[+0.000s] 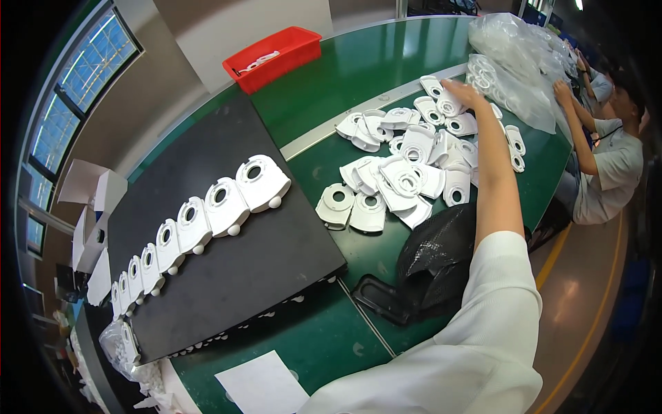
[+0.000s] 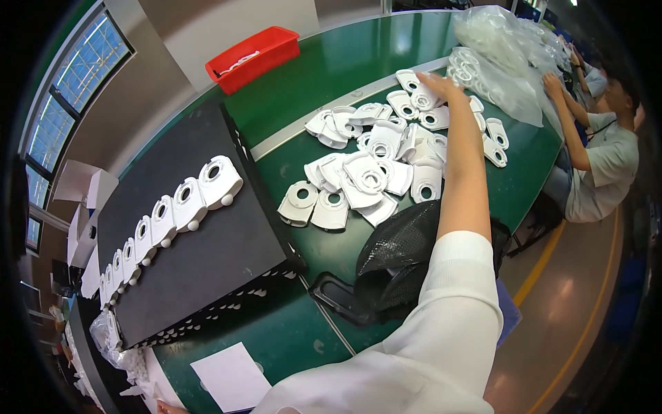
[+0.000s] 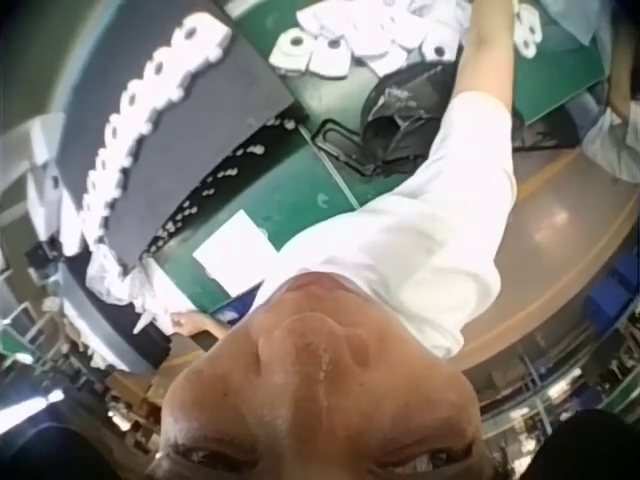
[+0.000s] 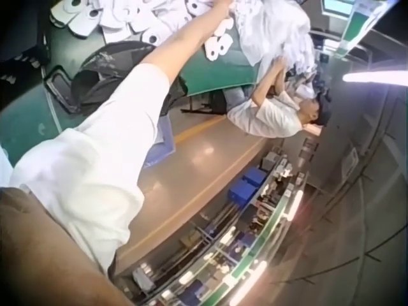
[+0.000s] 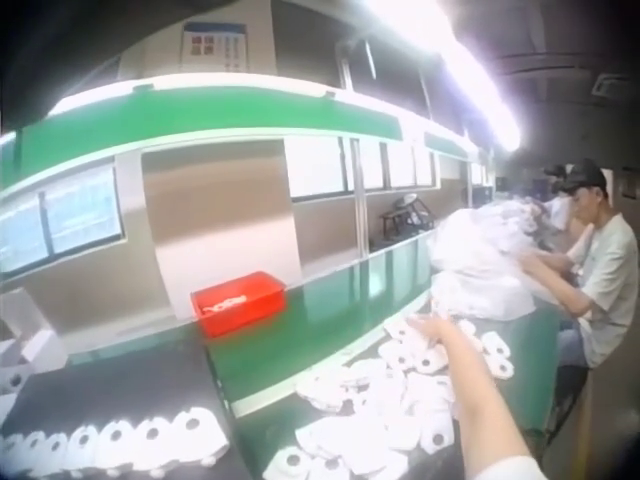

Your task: Assembling plastic components by applying adhesive and joining parts at a factory workstation.

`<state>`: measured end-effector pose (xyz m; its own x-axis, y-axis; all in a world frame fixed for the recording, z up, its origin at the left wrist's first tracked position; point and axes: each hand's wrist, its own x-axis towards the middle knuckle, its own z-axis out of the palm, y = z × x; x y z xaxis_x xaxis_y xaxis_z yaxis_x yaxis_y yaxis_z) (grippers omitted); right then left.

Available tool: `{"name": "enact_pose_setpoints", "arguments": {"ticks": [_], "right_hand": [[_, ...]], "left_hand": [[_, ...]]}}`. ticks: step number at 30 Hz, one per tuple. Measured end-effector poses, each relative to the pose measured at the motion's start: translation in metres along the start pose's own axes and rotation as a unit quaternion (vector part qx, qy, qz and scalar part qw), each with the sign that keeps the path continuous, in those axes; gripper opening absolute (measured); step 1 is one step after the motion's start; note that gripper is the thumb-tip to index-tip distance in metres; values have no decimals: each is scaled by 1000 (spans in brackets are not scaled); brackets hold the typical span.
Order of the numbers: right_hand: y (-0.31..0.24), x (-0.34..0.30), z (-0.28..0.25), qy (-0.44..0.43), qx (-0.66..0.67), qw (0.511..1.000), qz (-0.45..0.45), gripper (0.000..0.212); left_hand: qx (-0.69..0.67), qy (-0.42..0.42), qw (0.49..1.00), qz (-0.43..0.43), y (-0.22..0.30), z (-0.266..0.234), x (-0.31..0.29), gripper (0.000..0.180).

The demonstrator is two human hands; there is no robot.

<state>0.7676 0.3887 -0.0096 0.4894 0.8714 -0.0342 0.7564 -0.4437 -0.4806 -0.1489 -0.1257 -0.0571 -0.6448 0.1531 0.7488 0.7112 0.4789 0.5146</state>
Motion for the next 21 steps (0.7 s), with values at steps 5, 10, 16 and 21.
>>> {"name": "enact_pose_setpoints", "arguments": {"ticks": [5, 10, 16, 21], "right_hand": [[-61, -53, 10, -151, 32, 988, -23, 75], [-111, -144, -22, -230, 127, 962, -72, 77], [9, -161, -33, 167, -234, 958, 19, 60], [99, -154, -15, 168, -59, 983, -43, 56]], "left_hand": [[73, 2, 996, -42, -3, -17, 6, 27], [87, 19, 996, -22, 43, -19, 1, 29], [106, 13, 993, -51, 89, -30, -1, 32], [40, -10, 998, -45, 28, -13, 2, 34]]}}
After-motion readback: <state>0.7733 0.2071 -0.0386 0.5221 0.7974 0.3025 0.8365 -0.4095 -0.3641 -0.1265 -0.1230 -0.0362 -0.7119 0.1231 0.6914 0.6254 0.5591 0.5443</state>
